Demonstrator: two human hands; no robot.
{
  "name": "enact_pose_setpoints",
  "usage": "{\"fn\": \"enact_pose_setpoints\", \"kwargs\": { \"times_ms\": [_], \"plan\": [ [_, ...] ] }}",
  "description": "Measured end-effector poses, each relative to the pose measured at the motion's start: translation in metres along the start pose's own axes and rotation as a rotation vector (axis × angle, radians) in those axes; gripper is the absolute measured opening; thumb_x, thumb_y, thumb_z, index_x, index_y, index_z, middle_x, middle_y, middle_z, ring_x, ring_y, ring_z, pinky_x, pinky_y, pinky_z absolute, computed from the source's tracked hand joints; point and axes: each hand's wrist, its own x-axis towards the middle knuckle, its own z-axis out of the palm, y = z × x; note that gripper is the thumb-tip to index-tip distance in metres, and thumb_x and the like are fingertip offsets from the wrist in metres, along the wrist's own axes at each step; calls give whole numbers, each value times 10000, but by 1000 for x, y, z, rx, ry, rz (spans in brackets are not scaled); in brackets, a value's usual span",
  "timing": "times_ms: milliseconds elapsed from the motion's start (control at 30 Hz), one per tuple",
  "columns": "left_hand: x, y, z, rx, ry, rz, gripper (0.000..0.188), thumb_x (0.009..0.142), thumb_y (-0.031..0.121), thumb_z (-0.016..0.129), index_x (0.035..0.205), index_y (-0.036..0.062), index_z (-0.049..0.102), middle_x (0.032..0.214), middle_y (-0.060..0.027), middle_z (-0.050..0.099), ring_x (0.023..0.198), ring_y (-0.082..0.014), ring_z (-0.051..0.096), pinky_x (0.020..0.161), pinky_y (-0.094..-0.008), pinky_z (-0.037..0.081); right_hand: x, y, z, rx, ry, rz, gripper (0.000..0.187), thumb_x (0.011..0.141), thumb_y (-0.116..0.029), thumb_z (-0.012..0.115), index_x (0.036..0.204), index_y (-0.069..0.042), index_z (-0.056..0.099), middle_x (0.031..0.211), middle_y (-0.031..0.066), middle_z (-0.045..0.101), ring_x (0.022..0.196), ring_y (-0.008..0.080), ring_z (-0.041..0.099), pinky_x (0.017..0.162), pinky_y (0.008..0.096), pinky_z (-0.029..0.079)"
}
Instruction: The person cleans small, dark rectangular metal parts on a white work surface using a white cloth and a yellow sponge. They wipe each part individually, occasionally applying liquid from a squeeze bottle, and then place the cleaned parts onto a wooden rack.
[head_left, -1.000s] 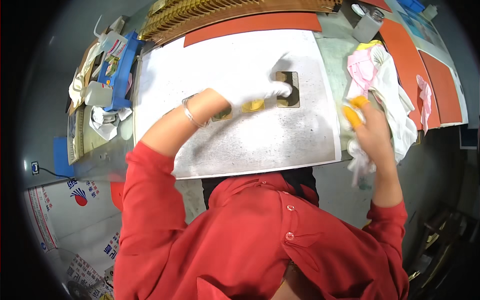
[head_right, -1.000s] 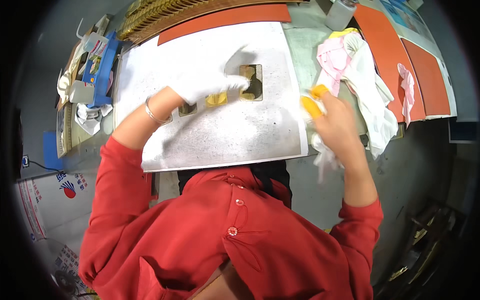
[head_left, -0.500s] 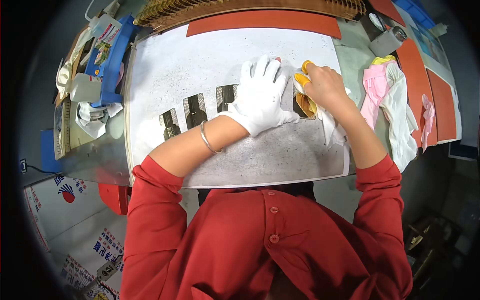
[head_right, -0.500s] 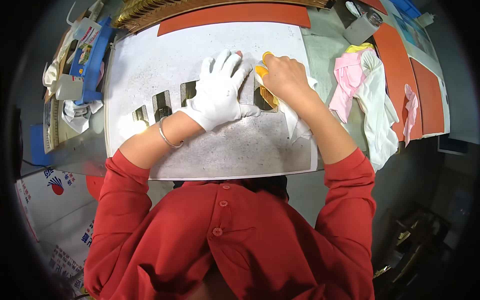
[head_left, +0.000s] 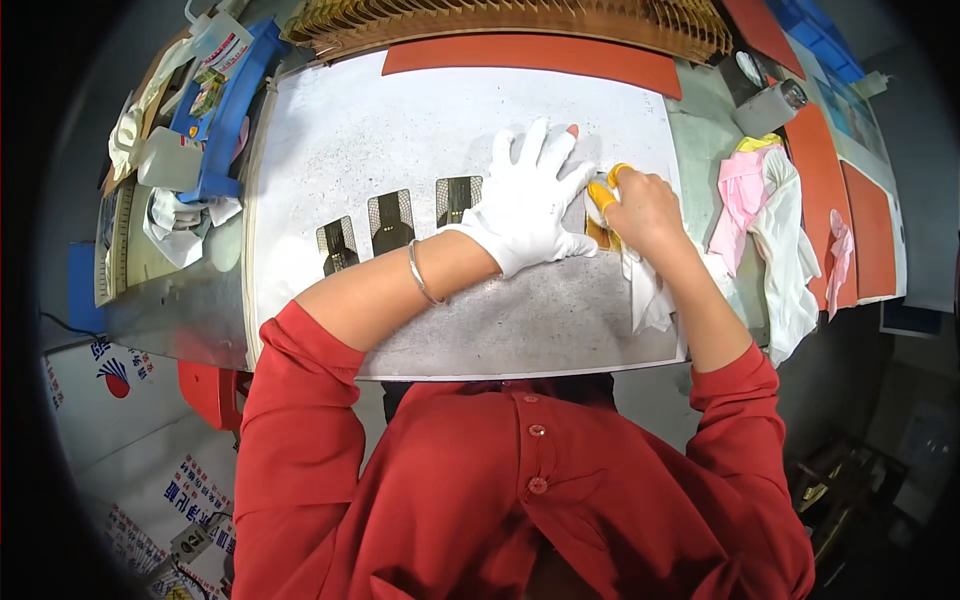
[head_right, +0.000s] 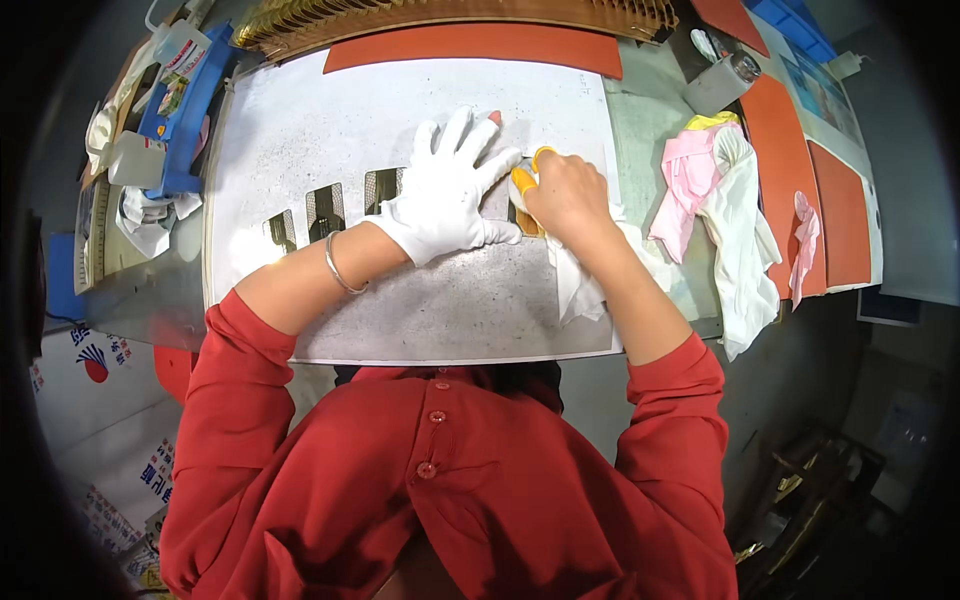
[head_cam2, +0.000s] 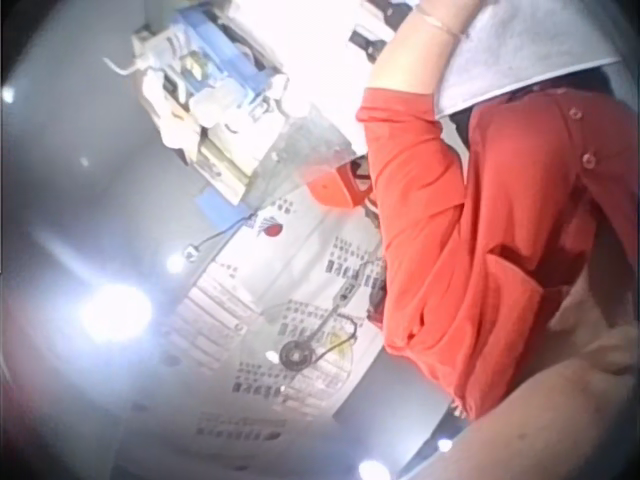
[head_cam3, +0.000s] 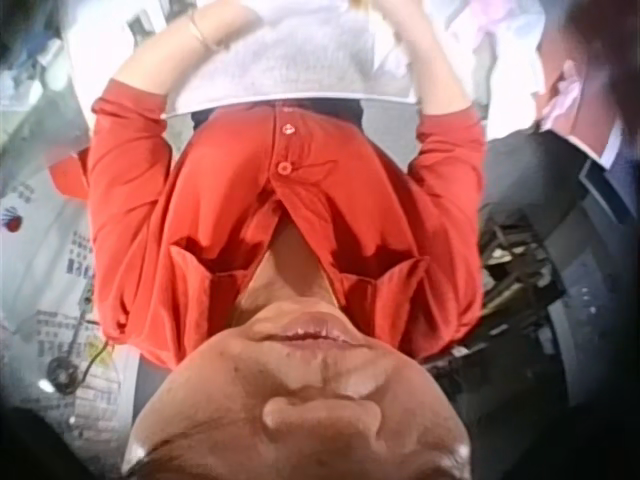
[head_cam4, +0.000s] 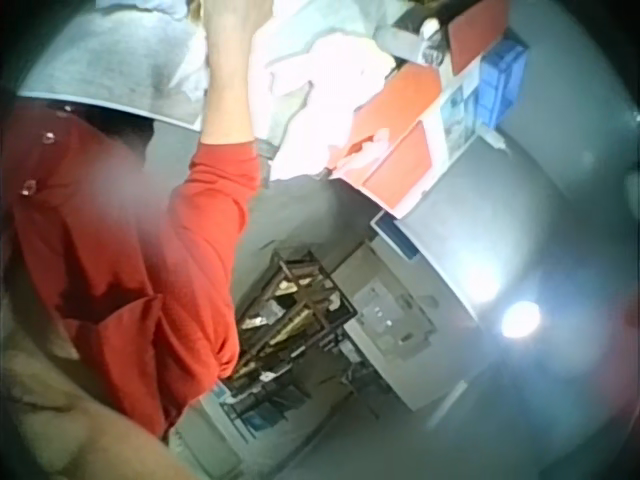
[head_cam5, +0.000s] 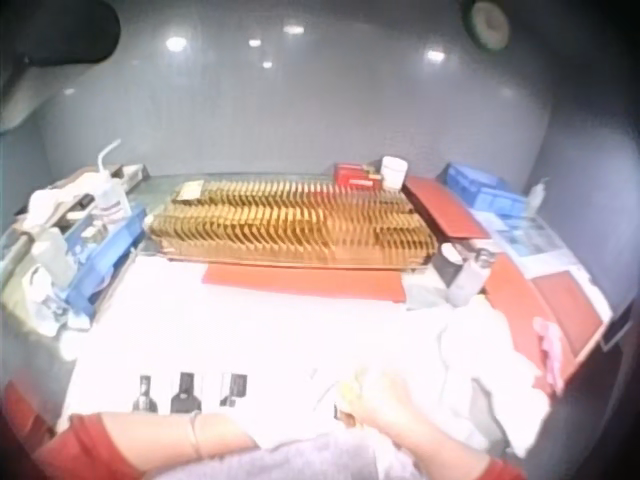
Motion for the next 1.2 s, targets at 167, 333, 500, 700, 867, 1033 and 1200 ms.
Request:
{"fn": "enact_pose_setpoints", "kwargs": {
  "times_ms": [167, 333, 500, 700, 867, 1033, 1200],
  "plan": [
    [2, 1, -6, 59, -84, 32, 789, 665, 618, 587, 1238, 87, 472, 1380, -192, 281, 1282, -397, 212, 993, -558, 168, -11, -1, 1, -21, -2, -17, 252, 744, -212, 589, 787, 36, 580, 705, 234, 605, 703, 371, 605, 655, 448, 465],
    [6, -3, -4, 64, -119, 116, 855, 663, 621, 584, 1248, 16, 433, 1384, -189, 276, 1295, -372, 204, 1000, -566, 155, -23, -4, 1, 16, -6, -11, 234, 744, -189, 606, 809, 34, 586, 721, 231, 610, 688, 378, 603, 654, 450, 466],
    [8, -1, -9, 72, -186, 124, 971, 591, 688, 587, 1255, 0, 416, 1379, -190, 284, 1298, -363, 206, 1005, -570, 144, -34, -1, 8, 5, 33, -43, 248, 754, -218, 598, 766, 28, 569, 679, 226, 599, 667, 388, 593, 630, 466, 459],
    [8, 3, -14, 90, -254, 86, 1105, 489, 717, 637, 1284, -7, 379, 1390, -192, 262, 1314, -356, 177, 1013, -564, 153, -50, -5, 9, 19, 32, -40, 264, 757, -230, 599, 732, 29, 556, 652, 231, 589, 646, 390, 590, 609, 468, 455],
    [9, 4, -15, 76, -284, 87, 1133, 466, 711, 656, 1289, -11, 364, 1386, -197, 258, 1315, -349, 177, 1011, -565, 157, -62, -7, 11, 55, 51, -51, 274, 758, -233, 601, 739, 37, 556, 645, 235, 586, 623, 389, 588, 590, 463, 455],
    [9, 0, -13, 84, -264, 131, 1157, 445, 732, 646, 1284, -13, 362, 1372, -199, 269, 1308, -352, 179, 1008, -564, 166, -77, -7, 11, 54, 12, -53, 278, 762, -228, 601, 753, 47, 556, 648, 246, 582, 632, 393, 588, 592, 467, 454],
    [7, -2, -29, 45, -352, 48, 1133, 446, 721, 659, 1291, 28, 355, 1363, -228, 267, 1299, -345, 204, 1013, -545, 174, -86, -8, 2, 46, -73, -85, 283, 774, -240, 598, 768, 40, 557, 667, 254, 583, 648, 407, 582, 602, 467, 452]
  ]
}}
